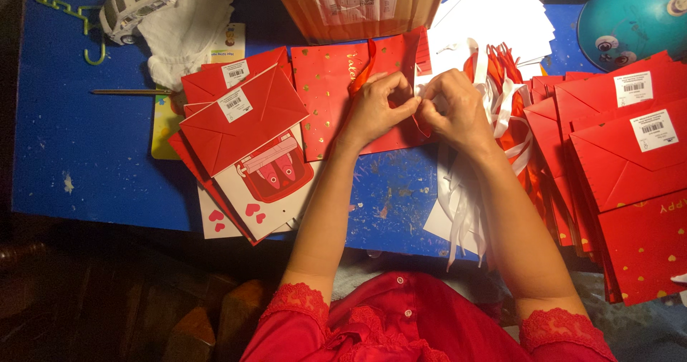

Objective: The person ties white and red ribbons onto red greeting cards at a blue table. They thread the ribbon through a small plastic tab, tie a knot, and adjust the loops before moving to the next card.

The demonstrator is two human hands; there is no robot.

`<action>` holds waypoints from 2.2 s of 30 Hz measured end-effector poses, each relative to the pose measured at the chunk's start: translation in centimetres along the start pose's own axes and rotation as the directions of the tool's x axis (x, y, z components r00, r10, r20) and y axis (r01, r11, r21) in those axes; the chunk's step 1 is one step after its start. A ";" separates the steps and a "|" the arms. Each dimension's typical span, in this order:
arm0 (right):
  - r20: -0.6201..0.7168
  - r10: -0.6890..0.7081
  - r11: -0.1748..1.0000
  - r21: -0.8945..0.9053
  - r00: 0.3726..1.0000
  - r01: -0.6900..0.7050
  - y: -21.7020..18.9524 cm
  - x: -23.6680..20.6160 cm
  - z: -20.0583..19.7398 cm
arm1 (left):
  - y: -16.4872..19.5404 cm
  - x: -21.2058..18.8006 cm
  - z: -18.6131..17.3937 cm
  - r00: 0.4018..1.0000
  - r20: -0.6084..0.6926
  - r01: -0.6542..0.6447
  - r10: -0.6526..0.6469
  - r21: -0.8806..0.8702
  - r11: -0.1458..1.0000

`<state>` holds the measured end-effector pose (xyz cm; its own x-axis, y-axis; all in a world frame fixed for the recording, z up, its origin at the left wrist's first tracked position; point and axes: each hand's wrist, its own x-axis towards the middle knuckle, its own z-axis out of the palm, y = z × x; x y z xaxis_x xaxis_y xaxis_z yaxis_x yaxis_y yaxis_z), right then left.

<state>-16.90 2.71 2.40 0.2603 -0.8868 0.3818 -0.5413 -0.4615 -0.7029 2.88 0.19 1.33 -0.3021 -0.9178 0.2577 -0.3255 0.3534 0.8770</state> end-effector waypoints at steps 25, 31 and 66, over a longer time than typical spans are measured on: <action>0.015 0.018 0.997 -0.081 1.000 -0.017 0.6 -0.1 0.5 | -0.4 0.0 0.4 0.998 0.032 0.057 -0.054 -0.102 0.993; -0.053 0.020 0.997 0.070 0.998 -0.016 0.0 0.0 -0.1 | 0.1 0.0 0.3 0.997 0.038 0.072 -0.068 -0.099 0.993; 0.008 -0.085 0.984 -0.156 0.996 0.085 0.6 -0.6 0.3 | 0.2 0.0 0.4 0.993 0.055 0.106 -0.102 -0.079 0.991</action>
<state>-17.16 2.94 1.59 0.3117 -0.8448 0.4350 -0.6354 -0.5257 -0.5656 2.49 0.33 1.34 -0.3160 -0.9378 0.1440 -0.2837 0.2382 0.9289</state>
